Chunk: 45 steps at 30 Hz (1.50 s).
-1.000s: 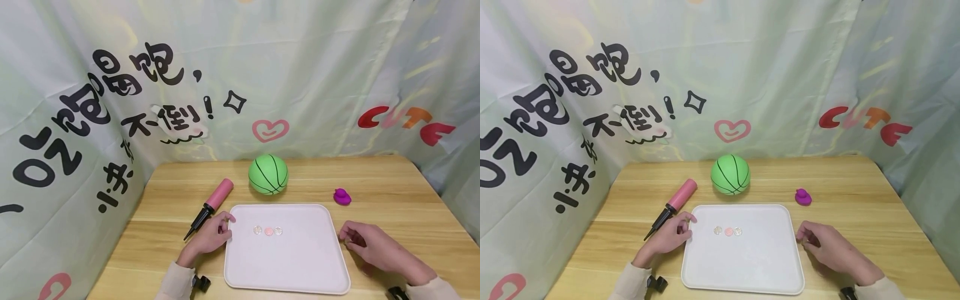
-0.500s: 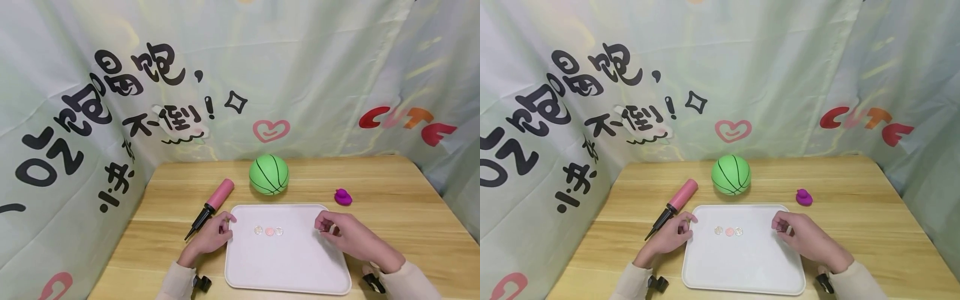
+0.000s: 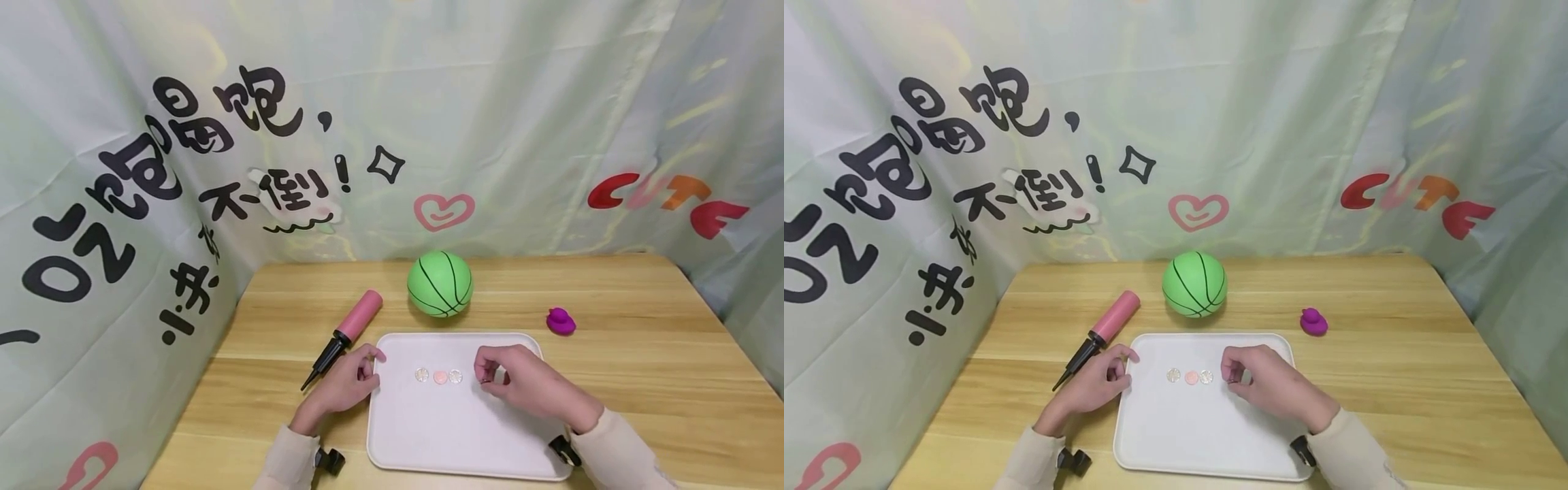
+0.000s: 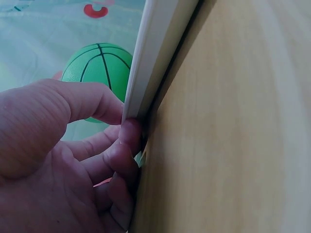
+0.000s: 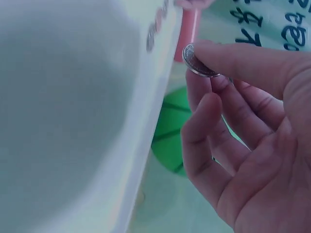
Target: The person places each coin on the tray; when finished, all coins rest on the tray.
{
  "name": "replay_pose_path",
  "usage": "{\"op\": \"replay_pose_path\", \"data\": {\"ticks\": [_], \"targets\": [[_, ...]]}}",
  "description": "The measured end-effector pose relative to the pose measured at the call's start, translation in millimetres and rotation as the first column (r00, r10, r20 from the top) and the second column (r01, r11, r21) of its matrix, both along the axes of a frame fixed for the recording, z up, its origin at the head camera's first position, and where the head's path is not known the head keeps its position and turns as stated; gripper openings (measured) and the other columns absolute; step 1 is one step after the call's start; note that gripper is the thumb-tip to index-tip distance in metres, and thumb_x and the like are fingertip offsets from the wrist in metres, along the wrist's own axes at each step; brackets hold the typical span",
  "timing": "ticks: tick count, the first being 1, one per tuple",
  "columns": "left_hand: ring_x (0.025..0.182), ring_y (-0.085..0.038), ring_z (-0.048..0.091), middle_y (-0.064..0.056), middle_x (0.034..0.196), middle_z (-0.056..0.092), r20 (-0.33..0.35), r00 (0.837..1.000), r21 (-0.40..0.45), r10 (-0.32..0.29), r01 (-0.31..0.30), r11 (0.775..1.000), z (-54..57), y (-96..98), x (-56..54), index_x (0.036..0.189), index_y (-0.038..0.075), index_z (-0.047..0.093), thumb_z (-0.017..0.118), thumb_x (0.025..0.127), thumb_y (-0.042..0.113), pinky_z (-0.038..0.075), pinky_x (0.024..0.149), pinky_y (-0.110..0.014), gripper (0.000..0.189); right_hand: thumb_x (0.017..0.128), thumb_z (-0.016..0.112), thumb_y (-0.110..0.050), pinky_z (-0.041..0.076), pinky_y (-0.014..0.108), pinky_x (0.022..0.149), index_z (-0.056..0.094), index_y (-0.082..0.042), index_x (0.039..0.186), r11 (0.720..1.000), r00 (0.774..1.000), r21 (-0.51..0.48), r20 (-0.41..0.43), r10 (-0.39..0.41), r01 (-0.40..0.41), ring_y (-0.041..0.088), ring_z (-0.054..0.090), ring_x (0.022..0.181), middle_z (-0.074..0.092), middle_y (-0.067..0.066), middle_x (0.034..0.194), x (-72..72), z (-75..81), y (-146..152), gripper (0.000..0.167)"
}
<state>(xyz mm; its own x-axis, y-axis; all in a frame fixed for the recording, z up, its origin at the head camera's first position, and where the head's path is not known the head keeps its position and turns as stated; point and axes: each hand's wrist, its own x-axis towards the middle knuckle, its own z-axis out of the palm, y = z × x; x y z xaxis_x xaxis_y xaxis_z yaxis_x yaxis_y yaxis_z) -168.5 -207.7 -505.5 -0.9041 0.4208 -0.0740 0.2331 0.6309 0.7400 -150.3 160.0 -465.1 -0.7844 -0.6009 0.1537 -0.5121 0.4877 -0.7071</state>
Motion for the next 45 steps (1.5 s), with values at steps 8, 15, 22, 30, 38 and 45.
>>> {"op": "replay_pose_path", "data": {"ticks": [8, 15, 22, 30, 38, 45], "targets": [[0.068, -0.005, 0.052, 0.005, 0.078, 0.057, 0.000, 1.000, 0.004, -0.002, 0.002, 1.000, 0.6, -0.8, -1.3, 0.129, 0.006, 0.065, 0.067, 0.097, 0.001, 0.045, 0.067, -0.021, 0.033, 0.090, 0.080, 0.005, 0.058, 0.026, 0.078, 0.066, -0.017, 0.091, 0.997, 0.996, 0.027, 0.058, 0.071, -0.072, -0.004, 0.061, 0.085, 0.070, -0.011, 0.088, 0.5, -1.8, -33, 0.026], [0.067, -0.005, 0.051, 0.003, 0.078, 0.057, 0.003, 1.000, 0.009, -0.002, 0.002, 1.000, 0.7, -0.4, -0.8, 0.129, 0.006, 0.065, 0.068, 0.096, 0.000, 0.044, 0.066, -0.021, 0.033, 0.091, 0.077, 0.005, 0.058, 0.025, 0.081, 0.066, -0.018, 0.091, 0.992, 0.994, 0.075, 0.056, 0.096, -0.100, -0.002, 0.064, 0.084, 0.071, -0.011, 0.087, -4.9, -4.4, -60, 0.026], [0.067, -0.003, 0.050, 0.003, 0.078, 0.057, 0.001, 1.000, 0.027, -0.014, 0.014, 1.000, 0.9, 0.5, -0.5, 0.128, 0.005, 0.065, 0.067, 0.096, -0.001, 0.044, 0.066, -0.020, 0.033, 0.090, 0.078, 0.006, 0.051, 0.020, 0.074, 0.065, -0.018, 0.088, 0.991, 0.996, 0.096, -0.006, 0.093, -0.092, -0.001, 0.059, 0.076, 0.065, -0.013, 0.079, -8.0, -5.4, -82, 0.027], [0.064, 0.003, 0.048, 0.007, 0.076, 0.057, -0.071, 0.996, 0.058, -0.045, 0.049, 0.997, -2.5, -2.0, -1.3, 0.125, 0.003, 0.065, 0.066, 0.093, 0.001, 0.044, 0.064, -0.019, 0.032, 0.089, 0.078, 0.007, 0.050, 0.018, 0.071, 0.065, -0.015, 0.087, 0.990, 0.995, 0.095, 0.013, 0.101, -0.102, -0.002, 0.057, 0.074, 0.065, -0.011, 0.078, -8.9, -7.9, -98, 0.026], [0.065, 0.002, 0.048, 0.009, 0.076, 0.056, -0.084, 0.995, 0.082, -0.049, 0.056, 0.995, -1.7, -3.7, 0.5, 0.124, 0.002, 0.065, 0.066, 0.093, 0.002, 0.044, 0.063, -0.019, 0.031, 0.089, 0.081, 0.004, 0.052, 0.020, 0.072, 0.067, -0.014, 0.090, 0.989, 0.997, 0.130, -0.020, 0.068, -0.065, -0.003, 0.056, 0.075, 0.066, -0.009, 0.080, -10.9, -10.4, -102, 0.023], [0.066, 0.000, 0.050, 0.006, 0.078, 0.058, -0.025, 1.000, 0.035, -0.018, 0.019, 0.999, -0.3, -2.5, 0.5, 0.127, 0.004, 0.065, 0.066, 0.095, 0.001, 0.045, 0.067, -0.019, 0.033, 0.091, 0.078, -0.002, 0.057, 0.027, 0.080, 0.070, -0.016, 0.095, 0.992, 0.999, 0.120, -0.034, -0.041, 0.044, 0.005, 0.067, 0.086, 0.073, -0.008, 0.090, -13.3, -3.3, -100, 0.017]]}}
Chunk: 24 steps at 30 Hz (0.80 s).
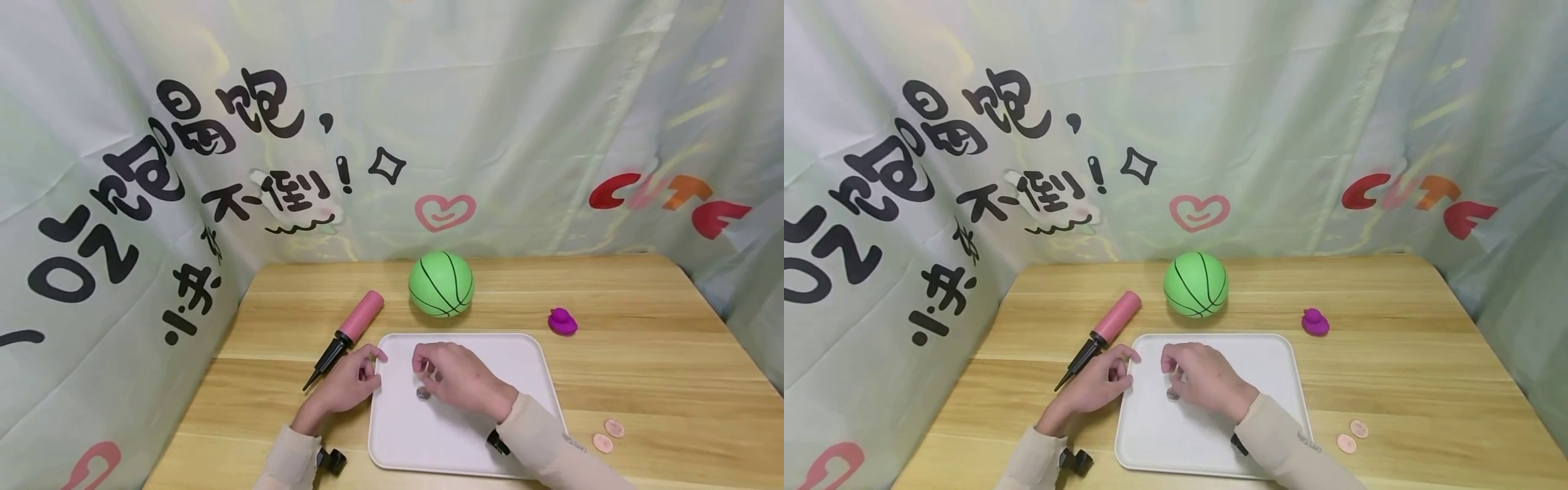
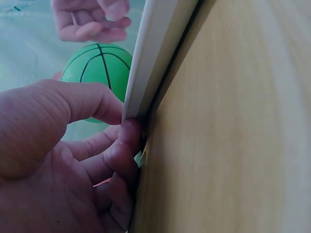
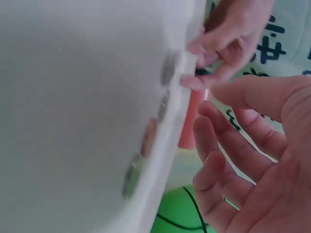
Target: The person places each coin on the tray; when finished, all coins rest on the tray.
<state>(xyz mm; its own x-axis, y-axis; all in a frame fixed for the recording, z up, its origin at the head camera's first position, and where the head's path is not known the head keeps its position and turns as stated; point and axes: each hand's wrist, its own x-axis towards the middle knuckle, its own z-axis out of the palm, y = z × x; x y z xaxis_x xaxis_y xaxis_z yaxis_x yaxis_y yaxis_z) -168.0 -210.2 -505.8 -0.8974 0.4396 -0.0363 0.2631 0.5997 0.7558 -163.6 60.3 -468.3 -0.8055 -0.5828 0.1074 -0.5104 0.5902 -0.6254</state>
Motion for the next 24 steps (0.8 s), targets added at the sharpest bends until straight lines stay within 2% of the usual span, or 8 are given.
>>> {"op": "replay_pose_path", "data": {"ticks": [6, 14, 19, 24], "targets": [[0.067, -0.002, 0.051, 0.004, 0.078, 0.058, 0.009, 1.000, -0.031, 0.016, -0.015, 0.999, 0.8, 2.2, -0.1, 0.127, 0.005, 0.066, 0.067, 0.096, 0.000, 0.045, 0.067, -0.020, 0.032, 0.089, 0.076, 0.003, 0.057, 0.032, 0.081, 0.070, -0.016, 0.098, 0.997, 0.999, -0.066, 0.016, -0.047, 0.048, 0.008, 0.066, 0.090, 0.075, -0.001, 0.095, -0.1, 16.8, 20, 0.022], [0.067, -0.003, 0.051, 0.006, 0.078, 0.058, 0.010, 1.000, -0.043, 0.015, -0.014, 0.999, 1.5, 3.8, -1.5, 0.128, 0.006, 0.066, 0.067, 0.096, 0.000, 0.045, 0.067, -0.020, 0.032, 0.098, 0.075, -0.006, 0.056, 0.025, 0.070, 0.069, -0.018, 0.104, 0.974, 0.997, -0.217, 0.063, -0.054, 0.067, 0.005, 0.066, 0.090, 0.071, -0.008, 0.098, -2.2, 27.4, 57, 0.015], [0.067, -0.003, 0.051, 0.006, 0.078, 0.057, 0.006, 1.000, -0.044, 0.018, -0.017, 0.999, 0.0, 3.2, -0.9, 0.127, 0.006, 0.066, 0.067, 0.096, -0.001, 0.044, 0.067, -0.020, 0.032, 0.099, 0.076, -0.009, 0.057, 0.027, 0.073, 0.069, -0.016, 0.108, 0.969, 0.994, -0.230, 0.074, -0.076, 0.091, 0.004, 0.068, 0.091, 0.071, -0.007, 0.101, 6.3, 32.0, 76, 0.013], [0.066, -0.003, 0.051, 0.005, 0.078, 0.057, -0.002, 1.000, -0.045, 0.015, -0.016, 0.999, -1.3, 2.8, -0.1, 0.127, 0.006, 0.066, 0.068, 0.095, 0.000, 0.044, 0.066, -0.021, 0.033, 0.102, 0.075, -0.014, 0.059, 0.027, 0.077, 0.069, -0.018, 0.114, 0.968, 0.996, -0.236, 0.068, -0.065, 0.079, 0.004, 0.070, 0.095, 0.073, -0.006, 0.109, 19.0, 40.8, 93, 0.014]]}}
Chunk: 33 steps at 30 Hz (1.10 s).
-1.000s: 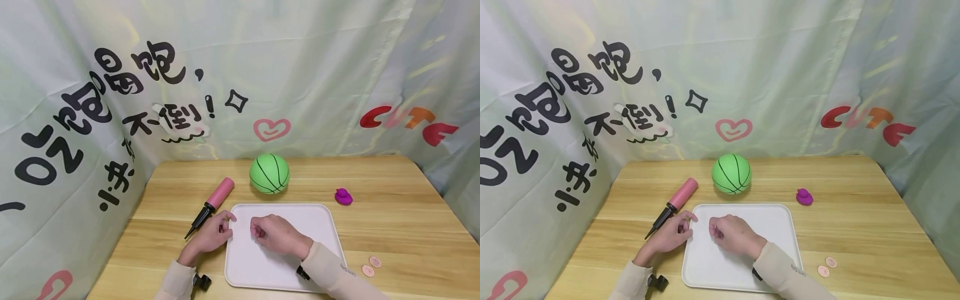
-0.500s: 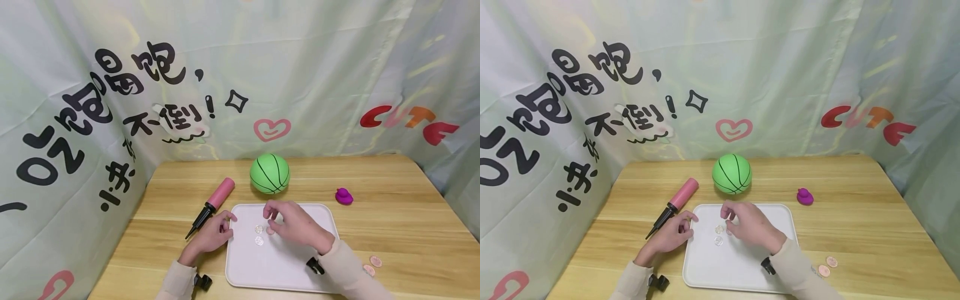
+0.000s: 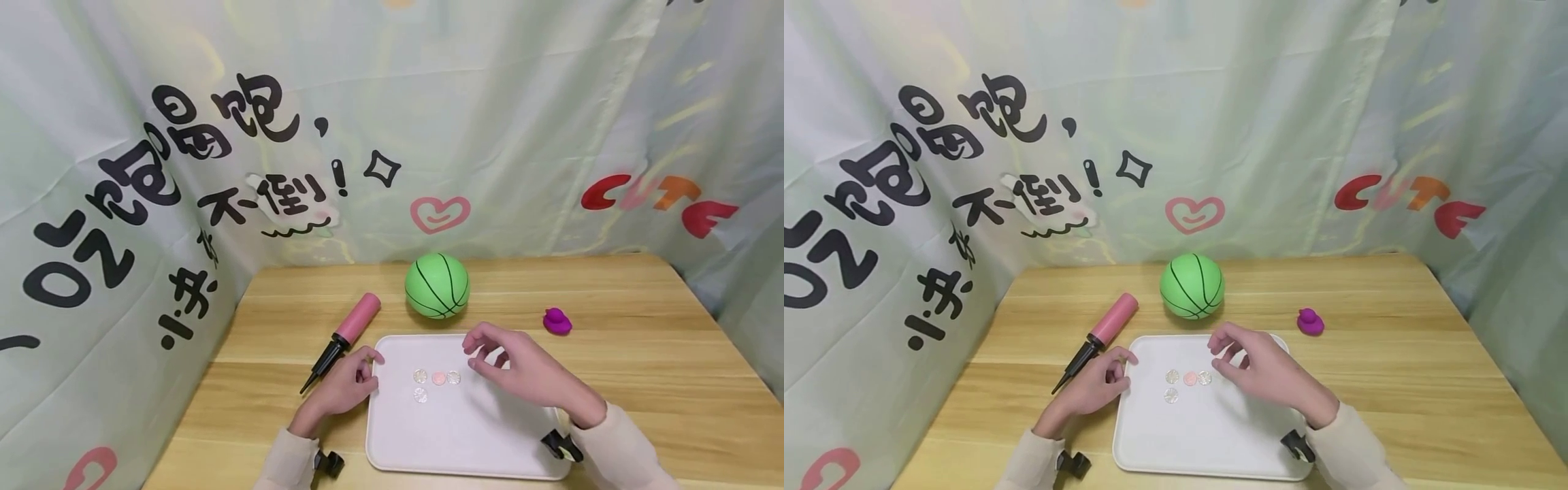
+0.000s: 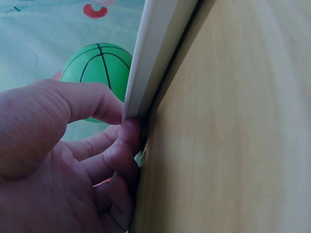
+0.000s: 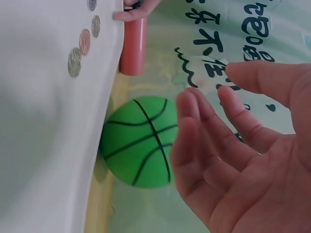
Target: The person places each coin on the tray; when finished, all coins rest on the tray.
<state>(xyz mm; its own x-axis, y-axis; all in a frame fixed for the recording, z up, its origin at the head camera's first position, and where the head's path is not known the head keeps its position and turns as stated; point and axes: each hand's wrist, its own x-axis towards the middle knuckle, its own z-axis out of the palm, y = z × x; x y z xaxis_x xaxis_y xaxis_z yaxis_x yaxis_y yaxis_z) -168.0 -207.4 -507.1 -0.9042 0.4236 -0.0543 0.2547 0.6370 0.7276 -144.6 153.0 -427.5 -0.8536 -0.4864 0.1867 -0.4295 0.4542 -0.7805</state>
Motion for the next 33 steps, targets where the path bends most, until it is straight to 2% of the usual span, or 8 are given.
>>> {"op": "replay_pose_path", "data": {"ticks": [6, 11, 16, 19, 22, 27, 33], "targets": [[0.066, -0.003, 0.051, 0.004, 0.078, 0.059, 0.006, 1.000, -0.003, 0.002, -0.002, 1.000, 0.4, -2.2, 1.9, 0.127, 0.007, 0.066, 0.068, 0.094, 0.000, 0.044, 0.065, -0.021, 0.034, 0.105, 0.074, -0.018, 0.060, 0.028, 0.082, 0.070, -0.018, 0.125, 1.000, 0.999, 0.005, 0.024, -0.024, 0.024, 0.005, 0.073, 0.101, 0.075, -0.002, 0.119, 14.2, 2.4, 23, 0.021], [0.067, -0.003, 0.052, 0.006, 0.078, 0.060, 0.004, 1.000, -0.012, 0.005, -0.005, 1.000, 1.3, -2.8, 1.9, 0.128, 0.007, 0.066, 0.068, 0.094, 0.000, 0.045, 0.066, -0.021, 0.034, 0.107, 0.070, -0.016, 0.060, 0.027, 0.082, 0.069, -0.017, 0.128, 0.998, 0.996, 0.007, 0.061, -0.058, 0.057, 0.001, 0.071, 0.105, 0.074, 0.005, 0.123, 20.9, -5.7, 50, 0.021], [0.067, -0.003, 0.052, 0.006, 0.077, 0.059, 0.006, 1.000, -0.015, 0.005, -0.005, 1.000, 1.5, -2.9, 2.1, 0.128, 0.007, 0.066, 0.068, 0.094, 0.000, 0.045, 0.067, -0.021, 0.034, 0.111, 0.060, -0.010, 0.062, 0.027, 0.084, 0.066, -0.010, 0.134, 1.000, 0.997, 0.008, 0.076, 0.004, -0.005, 0.002, 0.072, 0.109, 0.074, 0.012, 0.127, 22.0, -20.3, 83, 0.023], [0.067, -0.003, 0.052, 0.005, 0.078, 0.060, 0.005, 1.000, -0.010, 0.001, -0.001, 1.000, 2.0, -2.3, 2.1, 0.128, 0.007, 0.066, 0.068, 0.094, 0.000, 0.044, 0.067, -0.021, 0.034, 0.114, 0.052, -0.009, 0.062, 0.027, 0.085, 0.063, -0.004, 0.139, 1.000, 0.990, -0.005, 0.138, 0.026, -0.026, 0.001, 0.072, 0.111, 0.074, 0.006, 0.129, 22.6, -29.4, 101, 0.027], [0.068, -0.003, 0.052, 0.005, 0.078, 0.059, 0.005, 1.000, -0.007, -0.003, 0.003, 1.000, 1.9, -1.4, 1.3, 0.128, 0.007, 0.066, 0.067, 0.095, 0.001, 0.045, 0.067, -0.021, 0.034, 0.115, 0.048, -0.008, 0.061, 0.027, 0.083, 0.061, -0.001, 0.141, 1.000, 0.986, -0.002, 0.167, 0.004, -0.004, -0.002, 0.071, 0.112, 0.074, -0.004, 0.130, 26.9, -38.2, 118, 0.029], [0.068, -0.003, 0.051, 0.005, 0.079, 0.057, 0.011, 1.000, -0.002, -0.008, 0.008, 1.000, 1.2, -0.1, 0.6, 0.128, 0.006, 0.066, 0.067, 0.096, 0.001, 0.044, 0.068, -0.021, 0.033, 0.110, 0.060, -0.004, 0.058, 0.020, 0.080, 0.066, -0.004, 0.135, 0.995, 0.992, 0.057, 0.099, -0.083, 0.078, -0.007, 0.068, 0.111, 0.074, -0.014, 0.125, 41.5, -51.3, 142, 0.026], [0.068, -0.003, 0.051, 0.005, 0.079, 0.058, 0.010, 1.000, 0.001, -0.001, 0.001, 1.000, 1.3, 0.5, 0.5, 0.128, 0.007, 0.066, 0.066, 0.095, 0.000, 0.044, 0.068, -0.021, 0.033, 0.098, 0.070, 0.009, 0.057, 0.015, 0.080, 0.066, -0.001, 0.133, 0.993, 0.994, 0.051, 0.030, -0.105, 0.103, -0.008, 0.069, 0.111, 0.073, -0.020, 0.127, 55.9, -67.1, 170, 0.036]]}}
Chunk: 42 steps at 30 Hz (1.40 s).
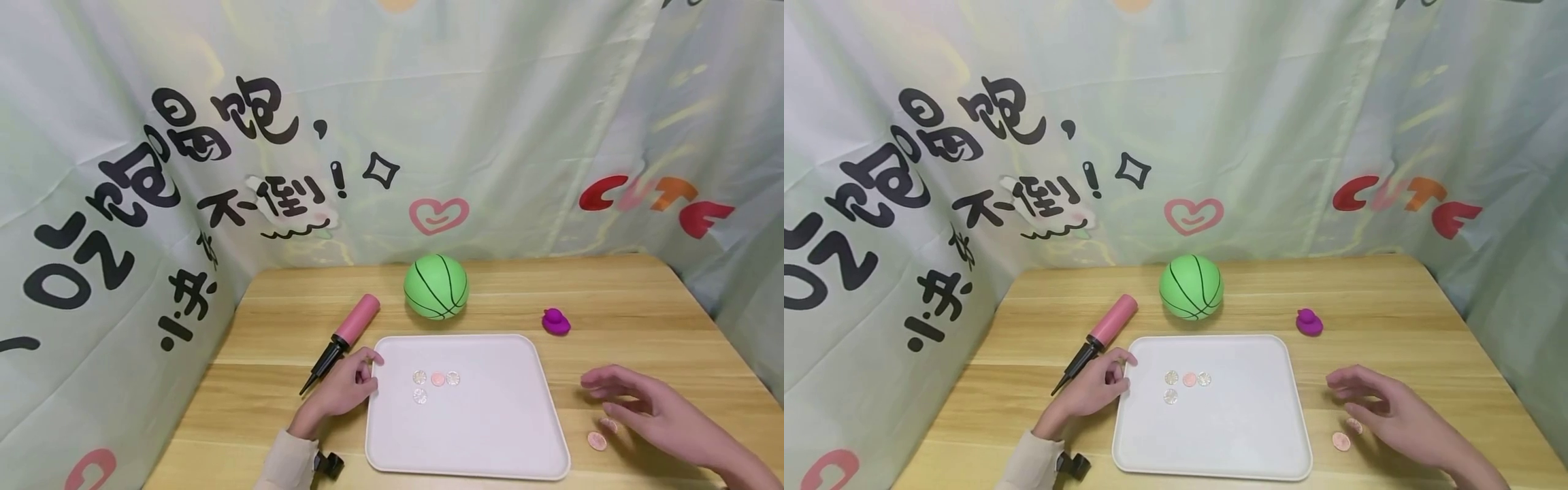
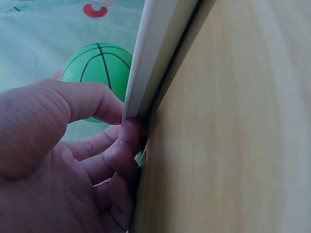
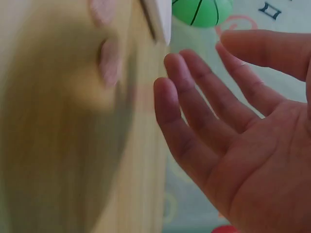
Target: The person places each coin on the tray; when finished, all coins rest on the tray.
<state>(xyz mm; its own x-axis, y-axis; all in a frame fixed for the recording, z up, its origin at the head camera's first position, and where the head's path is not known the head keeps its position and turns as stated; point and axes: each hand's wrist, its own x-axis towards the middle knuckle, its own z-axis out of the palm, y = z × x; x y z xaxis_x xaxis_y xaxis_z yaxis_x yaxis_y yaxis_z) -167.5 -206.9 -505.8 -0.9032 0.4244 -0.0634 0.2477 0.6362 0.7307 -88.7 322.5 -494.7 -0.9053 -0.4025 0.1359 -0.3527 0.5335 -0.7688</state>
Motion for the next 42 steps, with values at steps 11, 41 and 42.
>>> {"op": "replay_pose_path", "data": {"ticks": [11, 41, 42], "targets": [[0.068, -0.003, 0.051, 0.006, 0.079, 0.058, -0.004, 1.000, -0.001, -0.001, 0.001, 1.000, -1.2, 1.8, -1.3, 0.127, 0.007, 0.066, 0.066, 0.096, 0.001, 0.044, 0.068, -0.021, 0.032, 0.089, 0.085, 0.000, 0.055, 0.013, 0.077, 0.069, -0.003, 0.128, 0.993, 0.996, 0.080, 0.027, -0.090, 0.088, -0.014, 0.067, 0.102, 0.074, -0.024, 0.117, 9.7, -17.9, 15, 0.042], [0.069, -0.004, 0.052, 0.004, 0.080, 0.059, 0.006, 1.000, -0.004, 0.008, -0.008, 1.000, 0.7, 0.4, 0.1, 0.128, 0.007, 0.066, 0.067, 0.095, 0.000, 0.045, 0.067, -0.021, 0.034, 0.095, 0.079, 0.000, 0.047, 0.019, 0.067, 0.071, -0.008, 0.120, 0.977, 0.999, 0.214, -0.052, 0.006, 0.005, -0.008, 0.049, 0.083, 0.060, -0.023, 0.098, 6.3, -27.0, 5, 0.028], [0.069, -0.004, 0.052, 0.004, 0.079, 0.059, 0.005, 1.000, -0.005, 0.009, -0.009, 1.000, 1.0, 0.2, 0.3, 0.128, 0.007, 0.066, 0.068, 0.095, 0.000, 0.045, 0.067, -0.021, 0.034, 0.096, 0.078, -0.001, 0.047, 0.019, 0.067, 0.071, -0.008, 0.120, 0.976, 0.998, 0.219, -0.058, 0.010, 0.003, -0.008, 0.048, 0.083, 0.060, -0.023, 0.098, 6.0, -27.1, 4, 0.027]]}}
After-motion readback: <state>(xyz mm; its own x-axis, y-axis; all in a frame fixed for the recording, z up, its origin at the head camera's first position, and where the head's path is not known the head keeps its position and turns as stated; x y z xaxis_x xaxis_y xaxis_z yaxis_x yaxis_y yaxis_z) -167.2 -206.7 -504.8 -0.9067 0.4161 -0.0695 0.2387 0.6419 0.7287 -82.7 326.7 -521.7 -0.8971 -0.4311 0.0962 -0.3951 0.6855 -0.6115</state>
